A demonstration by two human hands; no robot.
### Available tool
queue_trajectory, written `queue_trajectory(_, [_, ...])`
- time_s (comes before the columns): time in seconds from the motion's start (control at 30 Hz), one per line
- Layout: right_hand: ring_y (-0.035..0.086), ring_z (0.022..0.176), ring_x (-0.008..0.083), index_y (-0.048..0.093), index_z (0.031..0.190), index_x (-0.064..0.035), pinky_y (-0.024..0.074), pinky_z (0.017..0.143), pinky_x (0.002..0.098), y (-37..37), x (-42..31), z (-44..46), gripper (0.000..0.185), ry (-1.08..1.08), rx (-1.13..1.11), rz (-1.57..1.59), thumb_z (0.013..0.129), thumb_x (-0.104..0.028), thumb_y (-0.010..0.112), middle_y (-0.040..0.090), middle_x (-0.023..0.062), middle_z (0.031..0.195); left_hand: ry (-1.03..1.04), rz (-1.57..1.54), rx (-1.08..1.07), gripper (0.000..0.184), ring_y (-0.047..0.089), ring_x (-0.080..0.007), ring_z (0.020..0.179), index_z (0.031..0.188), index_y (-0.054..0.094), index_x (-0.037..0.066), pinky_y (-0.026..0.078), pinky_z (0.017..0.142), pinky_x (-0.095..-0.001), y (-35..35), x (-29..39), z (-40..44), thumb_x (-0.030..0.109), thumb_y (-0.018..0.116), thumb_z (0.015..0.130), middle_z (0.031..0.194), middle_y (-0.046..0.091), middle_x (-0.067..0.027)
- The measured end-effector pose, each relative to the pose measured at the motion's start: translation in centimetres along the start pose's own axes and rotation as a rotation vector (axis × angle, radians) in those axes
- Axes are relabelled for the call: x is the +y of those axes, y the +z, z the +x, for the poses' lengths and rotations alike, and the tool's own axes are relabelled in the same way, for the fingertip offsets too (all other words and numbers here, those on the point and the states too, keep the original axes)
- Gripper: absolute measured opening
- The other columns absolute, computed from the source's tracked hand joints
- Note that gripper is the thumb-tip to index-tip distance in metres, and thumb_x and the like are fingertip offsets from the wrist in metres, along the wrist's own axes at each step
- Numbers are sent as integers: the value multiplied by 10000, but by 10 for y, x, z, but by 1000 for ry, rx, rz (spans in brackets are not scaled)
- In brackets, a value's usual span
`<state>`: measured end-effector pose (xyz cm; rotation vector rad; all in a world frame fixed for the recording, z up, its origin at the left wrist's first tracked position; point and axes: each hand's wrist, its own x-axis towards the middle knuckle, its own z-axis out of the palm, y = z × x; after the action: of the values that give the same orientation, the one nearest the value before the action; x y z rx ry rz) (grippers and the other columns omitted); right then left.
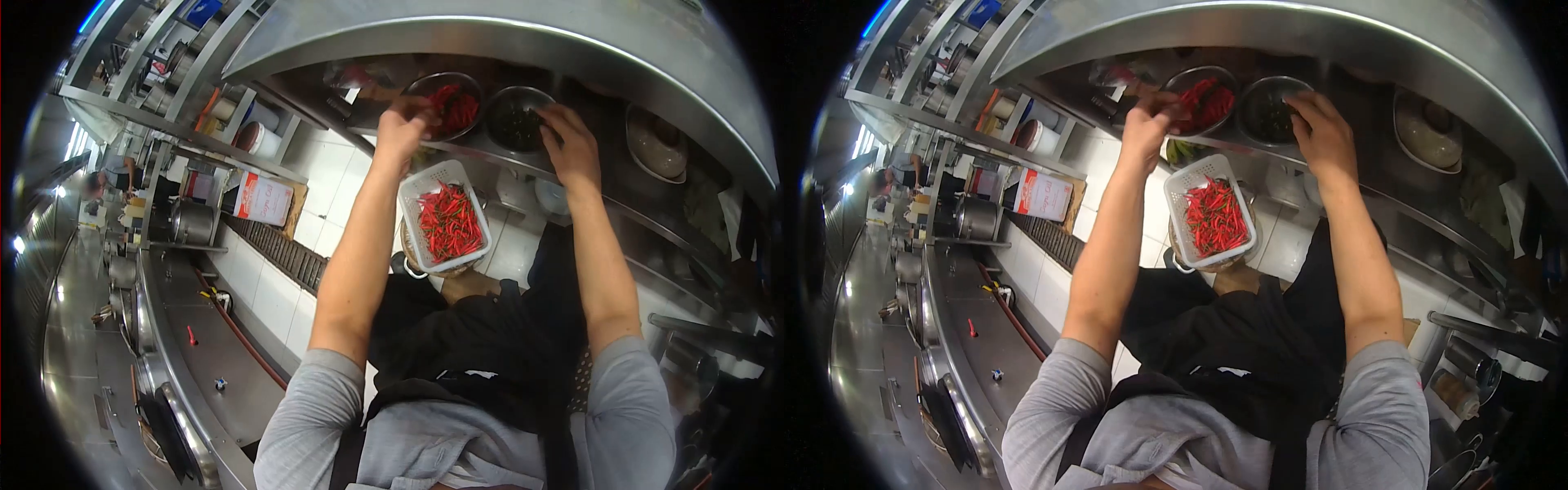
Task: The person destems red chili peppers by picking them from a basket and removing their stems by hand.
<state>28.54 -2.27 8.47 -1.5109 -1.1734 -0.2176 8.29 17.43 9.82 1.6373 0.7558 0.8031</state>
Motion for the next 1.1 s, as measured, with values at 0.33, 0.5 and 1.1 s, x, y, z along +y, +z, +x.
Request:
queue_trajectory(0.33, [634, 633, 248, 694, 972, -3, 493, 618, 309, -17, -16, -86, 165, 245, -322, 150, 832, -84, 664, 666, 142, 779, 31, 424, 95, 211, 656, -170, 797, 1034, 654, 20, 517, 711, -320, -72, -34, -48, 116, 636, 847, 900, 698, -101])
queue_trajectory(0.5, [647, 675, 299, 696, 948, -6, 500, 631, 363, 10, -16, -96, 180, 290, -609, 11, 835, -144, 674, 681, 160, 844, -363, 921, -370, 407, 653, -326, 973, 1140, 637, 32, 509, 860, -394, -102, -107, -98, 228, 657, 784, 1031, 678, -198])
queue_trajectory(1.1, [638, 735, 339, 688, 965, -17, 505, 657, 394, 18, -30, -78, 171, 30, -853, -247, 830, -117, 665, 654, 155, 832, -124, 930, -218, 252, 634, -385, 970, 962, 663, -8, 503, 862, -467, -61, -191, -69, 141, 528, 809, 995, 660, -241])
